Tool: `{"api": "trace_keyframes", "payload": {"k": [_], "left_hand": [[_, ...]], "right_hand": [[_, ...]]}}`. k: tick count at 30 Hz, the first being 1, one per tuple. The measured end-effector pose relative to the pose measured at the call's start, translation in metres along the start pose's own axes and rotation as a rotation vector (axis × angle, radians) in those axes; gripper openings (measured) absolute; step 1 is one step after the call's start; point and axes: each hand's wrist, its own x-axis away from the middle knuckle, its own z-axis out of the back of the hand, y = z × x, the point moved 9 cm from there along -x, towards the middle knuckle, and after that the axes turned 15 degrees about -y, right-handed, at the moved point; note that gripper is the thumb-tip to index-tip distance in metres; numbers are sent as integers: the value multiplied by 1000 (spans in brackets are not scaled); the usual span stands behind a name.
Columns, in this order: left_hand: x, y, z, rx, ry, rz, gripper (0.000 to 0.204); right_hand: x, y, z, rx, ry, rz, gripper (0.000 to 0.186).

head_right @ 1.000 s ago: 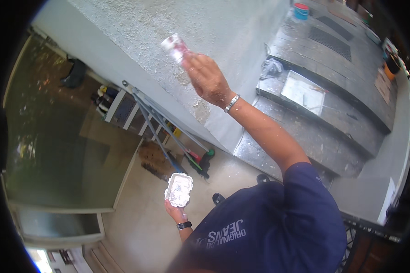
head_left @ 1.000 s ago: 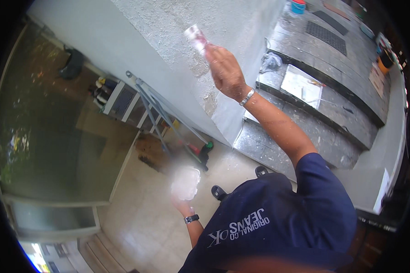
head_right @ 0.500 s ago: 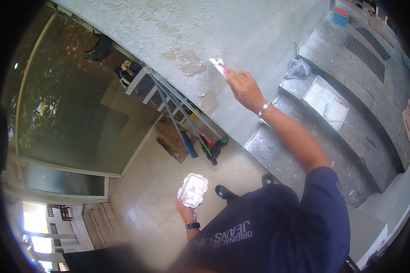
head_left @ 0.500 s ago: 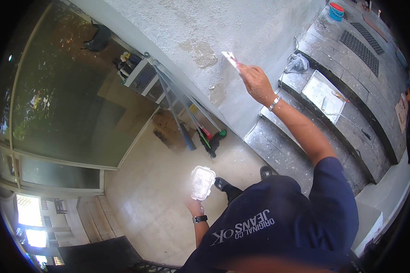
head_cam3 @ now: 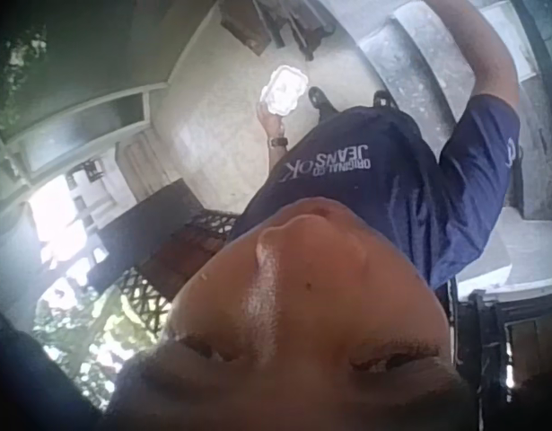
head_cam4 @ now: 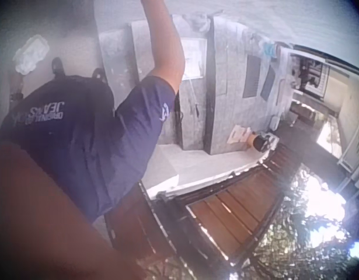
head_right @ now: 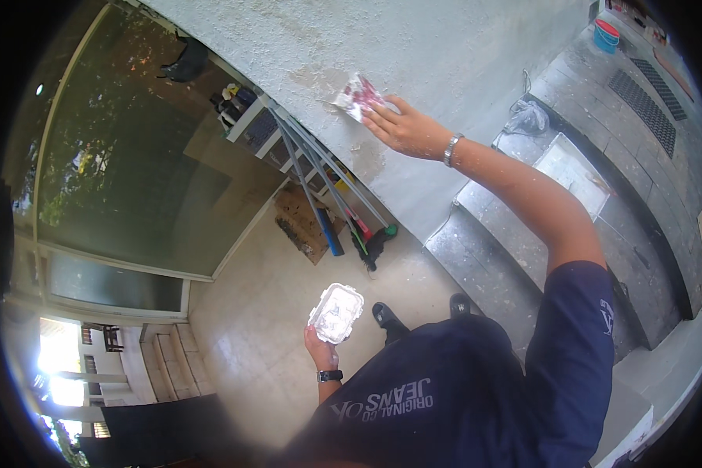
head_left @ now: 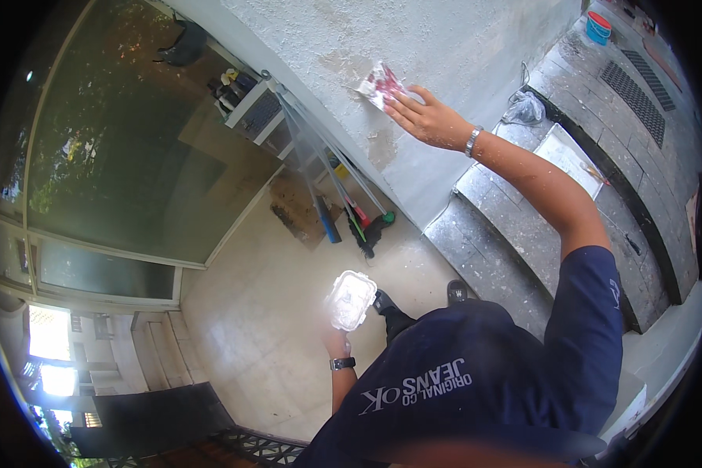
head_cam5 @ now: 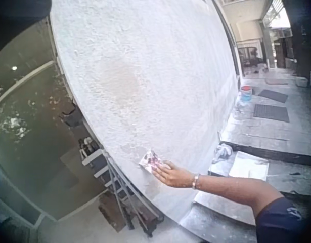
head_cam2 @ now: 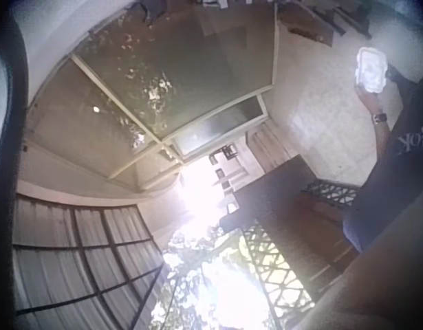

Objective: The person applies wall filler from a plastic container to a damaged area of an exterior wall using a putty knife.

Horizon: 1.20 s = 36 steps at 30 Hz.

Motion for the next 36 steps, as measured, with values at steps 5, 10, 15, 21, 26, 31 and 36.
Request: {"api": "trace_keyframes", "payload": {"k": [5, 10, 15, 21, 26, 31, 36], "left_hand": [[-3, -6, 16, -289, -100, -21, 44], [-9, -1, -2, -86, 1, 68, 44], [-18, 1, -8, -18, -31, 61, 46], [-10, 9, 15, 35, 72, 83, 47], [-2, 21, 12, 3, 90, 142, 48], [-18, -5, 19, 116, -11, -11, 49], [-9, -15, 1, 115, -4, 90, 46]], "right_hand": [[53, 15, -20, -341, 48, -170, 34], [76, 36, -5, -919, 266, -964, 28], [18, 25, 10, -1087, 520, -1157, 30], [-27, 80, 66, -1211, 653, -1038, 29], [0, 118, 109, -1476, 665, -946, 22], [-3, 78, 148, -547, 667, -633, 22], [-28, 1, 50, -174, 207, -326, 38]]}}
